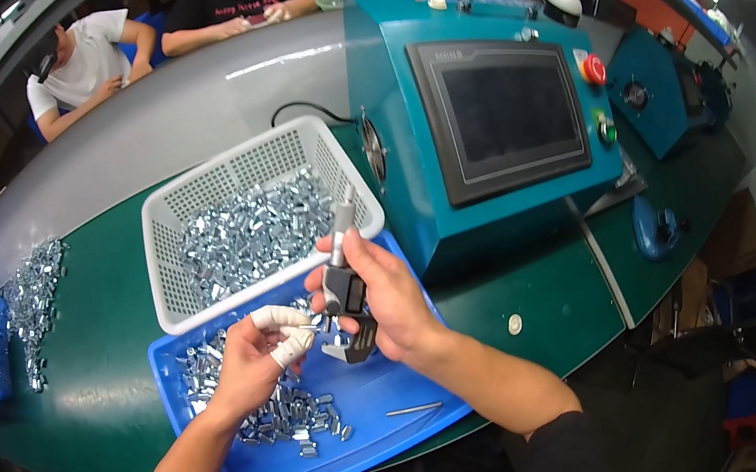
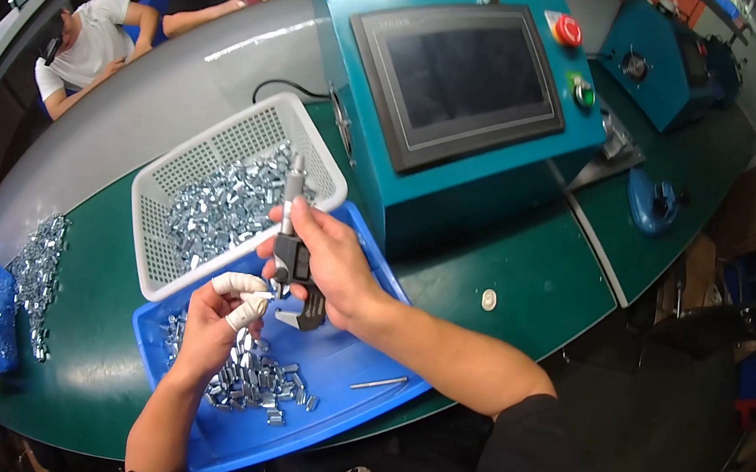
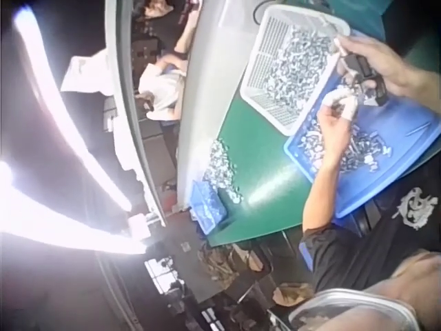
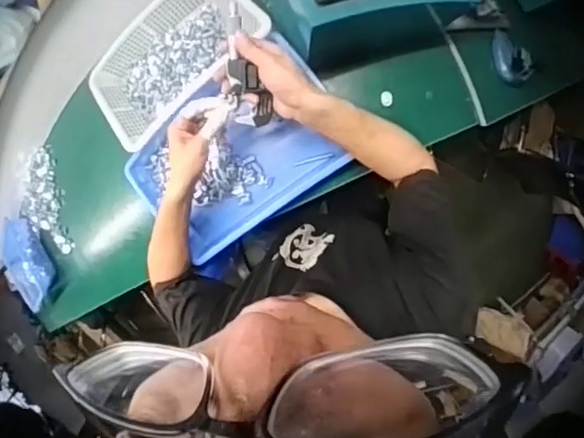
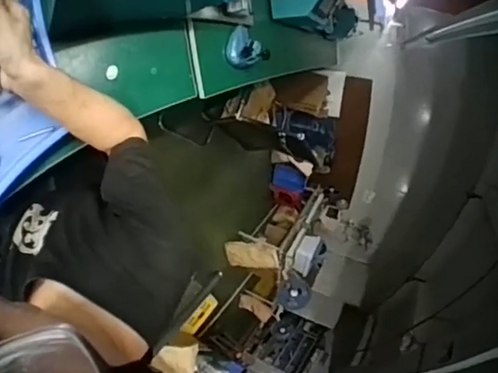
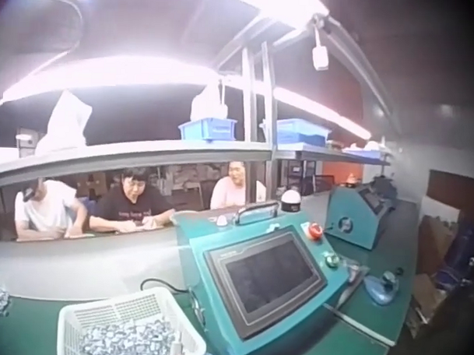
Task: Measure small metal components using a digital micrometer at a manual workstation.
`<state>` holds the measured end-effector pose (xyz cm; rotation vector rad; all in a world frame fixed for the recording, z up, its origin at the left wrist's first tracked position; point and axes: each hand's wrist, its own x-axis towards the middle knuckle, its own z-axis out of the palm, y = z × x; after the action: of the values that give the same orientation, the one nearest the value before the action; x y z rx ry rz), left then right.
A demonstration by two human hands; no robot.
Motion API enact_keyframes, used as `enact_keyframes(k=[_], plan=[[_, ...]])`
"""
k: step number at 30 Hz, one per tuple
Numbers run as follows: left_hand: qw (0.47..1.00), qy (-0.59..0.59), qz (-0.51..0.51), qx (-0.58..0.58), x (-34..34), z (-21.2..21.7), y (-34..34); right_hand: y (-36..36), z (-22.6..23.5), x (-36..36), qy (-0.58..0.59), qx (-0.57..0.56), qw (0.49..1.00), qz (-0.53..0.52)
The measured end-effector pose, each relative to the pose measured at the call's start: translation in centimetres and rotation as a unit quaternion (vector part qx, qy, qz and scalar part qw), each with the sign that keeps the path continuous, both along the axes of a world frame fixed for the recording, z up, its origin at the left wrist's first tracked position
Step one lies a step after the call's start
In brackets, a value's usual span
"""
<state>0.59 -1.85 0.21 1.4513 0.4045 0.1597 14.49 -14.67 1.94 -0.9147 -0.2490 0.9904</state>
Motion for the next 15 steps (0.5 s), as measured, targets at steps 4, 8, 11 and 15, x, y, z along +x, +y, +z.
enact_keyframes(k=[4,8,11,15], plan=[[0.978,-0.126,0.168,0.006,0.5,1.2,0.6,-0.5,0.1,0.1,0.004,-0.005,1.0,-0.017],[0.965,-0.13,0.202,0.109,0.2,0.5,1.4,-0.6,0.2,0.4,0.001,-0.004,1.0,-0.016],[0.941,-0.079,0.032,0.327,0.4,-0.7,-0.2,-0.5,0.3,0.7,0.006,0.002,1.0,-0.012],[0.831,-0.086,-0.034,0.548,1.2,-2.3,-2.7,-0.3,0.3,0.7,0.022,0.009,1.0,-0.012]])
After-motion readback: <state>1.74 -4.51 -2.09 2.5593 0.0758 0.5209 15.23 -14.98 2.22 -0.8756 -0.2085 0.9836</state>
